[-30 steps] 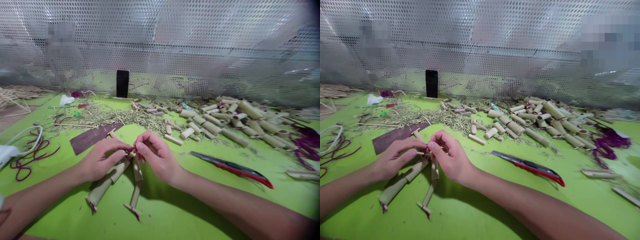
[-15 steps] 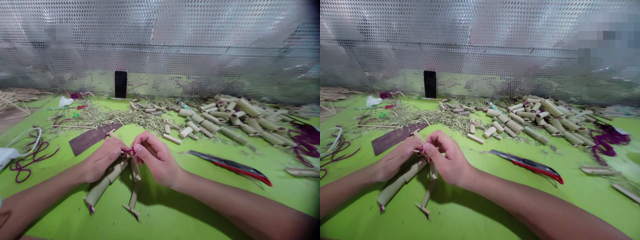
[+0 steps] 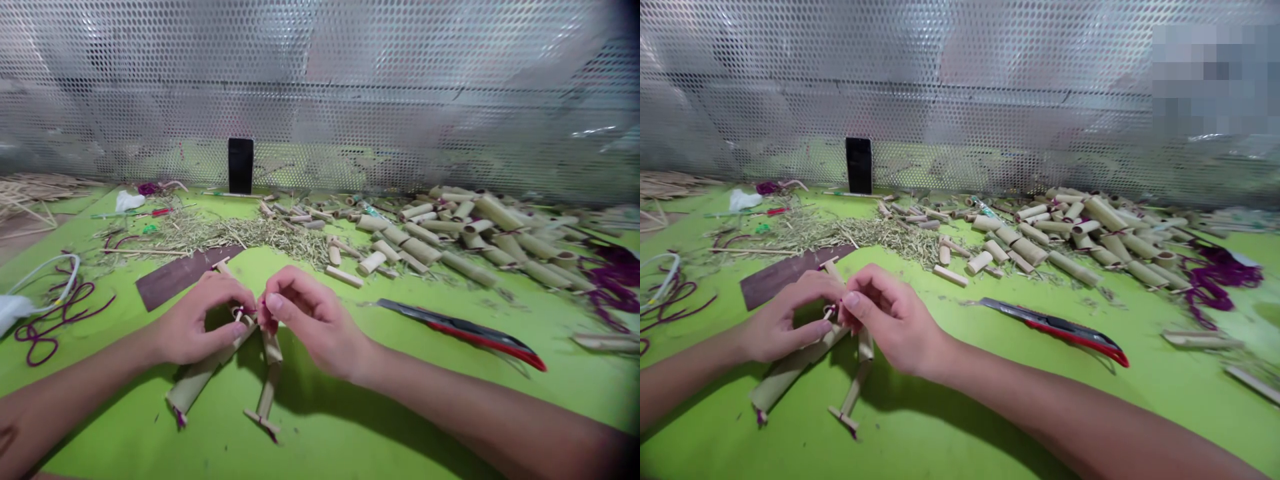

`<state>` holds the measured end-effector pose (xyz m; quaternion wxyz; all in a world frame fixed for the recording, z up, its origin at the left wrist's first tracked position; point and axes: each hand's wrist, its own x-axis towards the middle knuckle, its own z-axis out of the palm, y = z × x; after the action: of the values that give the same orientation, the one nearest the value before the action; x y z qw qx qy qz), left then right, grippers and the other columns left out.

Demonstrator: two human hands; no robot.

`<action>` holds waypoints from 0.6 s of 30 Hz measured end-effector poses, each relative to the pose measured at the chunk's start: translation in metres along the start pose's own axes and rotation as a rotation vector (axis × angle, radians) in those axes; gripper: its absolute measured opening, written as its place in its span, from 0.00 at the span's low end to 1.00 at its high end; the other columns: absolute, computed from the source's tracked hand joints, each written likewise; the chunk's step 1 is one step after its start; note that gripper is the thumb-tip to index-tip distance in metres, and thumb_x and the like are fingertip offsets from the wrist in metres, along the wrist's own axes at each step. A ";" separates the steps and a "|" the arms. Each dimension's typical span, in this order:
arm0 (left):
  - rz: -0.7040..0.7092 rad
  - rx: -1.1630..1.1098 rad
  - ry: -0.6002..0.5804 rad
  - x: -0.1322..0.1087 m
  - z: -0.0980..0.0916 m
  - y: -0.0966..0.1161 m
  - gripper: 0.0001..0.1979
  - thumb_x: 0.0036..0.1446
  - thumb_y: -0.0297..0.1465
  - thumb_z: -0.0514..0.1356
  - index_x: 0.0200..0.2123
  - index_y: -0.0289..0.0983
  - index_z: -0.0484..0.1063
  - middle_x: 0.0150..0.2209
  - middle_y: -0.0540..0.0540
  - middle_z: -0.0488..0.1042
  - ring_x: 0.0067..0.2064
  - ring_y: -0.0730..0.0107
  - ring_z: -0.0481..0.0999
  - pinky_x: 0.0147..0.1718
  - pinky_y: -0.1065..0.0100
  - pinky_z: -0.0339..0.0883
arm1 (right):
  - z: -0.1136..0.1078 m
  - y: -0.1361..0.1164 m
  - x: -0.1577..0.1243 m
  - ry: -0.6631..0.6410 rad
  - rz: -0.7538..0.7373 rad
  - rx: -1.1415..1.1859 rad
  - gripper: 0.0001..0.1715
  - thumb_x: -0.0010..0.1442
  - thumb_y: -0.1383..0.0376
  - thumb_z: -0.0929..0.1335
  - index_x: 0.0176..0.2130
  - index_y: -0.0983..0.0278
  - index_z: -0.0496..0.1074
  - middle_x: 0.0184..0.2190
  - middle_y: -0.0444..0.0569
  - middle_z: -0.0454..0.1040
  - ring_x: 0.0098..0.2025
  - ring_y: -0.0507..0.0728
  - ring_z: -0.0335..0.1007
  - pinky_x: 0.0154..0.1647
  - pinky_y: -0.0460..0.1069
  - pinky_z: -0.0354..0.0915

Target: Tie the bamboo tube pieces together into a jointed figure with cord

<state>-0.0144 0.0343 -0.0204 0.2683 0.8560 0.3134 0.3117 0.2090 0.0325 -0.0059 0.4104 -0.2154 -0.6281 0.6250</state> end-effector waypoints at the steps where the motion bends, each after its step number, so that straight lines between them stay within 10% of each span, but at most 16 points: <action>1: 0.004 -0.005 0.002 0.000 0.000 0.000 0.08 0.64 0.34 0.59 0.45 0.41 0.75 0.43 0.51 0.80 0.46 0.63 0.75 0.51 0.61 0.59 | 0.000 0.000 0.000 0.008 0.003 0.002 0.17 0.67 0.52 0.71 0.39 0.62 0.69 0.31 0.44 0.72 0.32 0.52 0.70 0.34 0.49 0.69; 18: 0.006 0.064 -0.063 -0.002 -0.002 -0.002 0.09 0.60 0.32 0.59 0.43 0.39 0.75 0.43 0.48 0.81 0.45 0.61 0.76 0.52 0.56 0.59 | -0.001 -0.006 0.000 0.008 0.068 0.012 0.17 0.66 0.53 0.72 0.36 0.64 0.70 0.27 0.43 0.72 0.30 0.51 0.69 0.32 0.47 0.66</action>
<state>-0.0176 0.0349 -0.0205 0.2497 0.8744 0.3121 0.2750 0.2113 0.0318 0.0001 0.3926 -0.2365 -0.6152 0.6414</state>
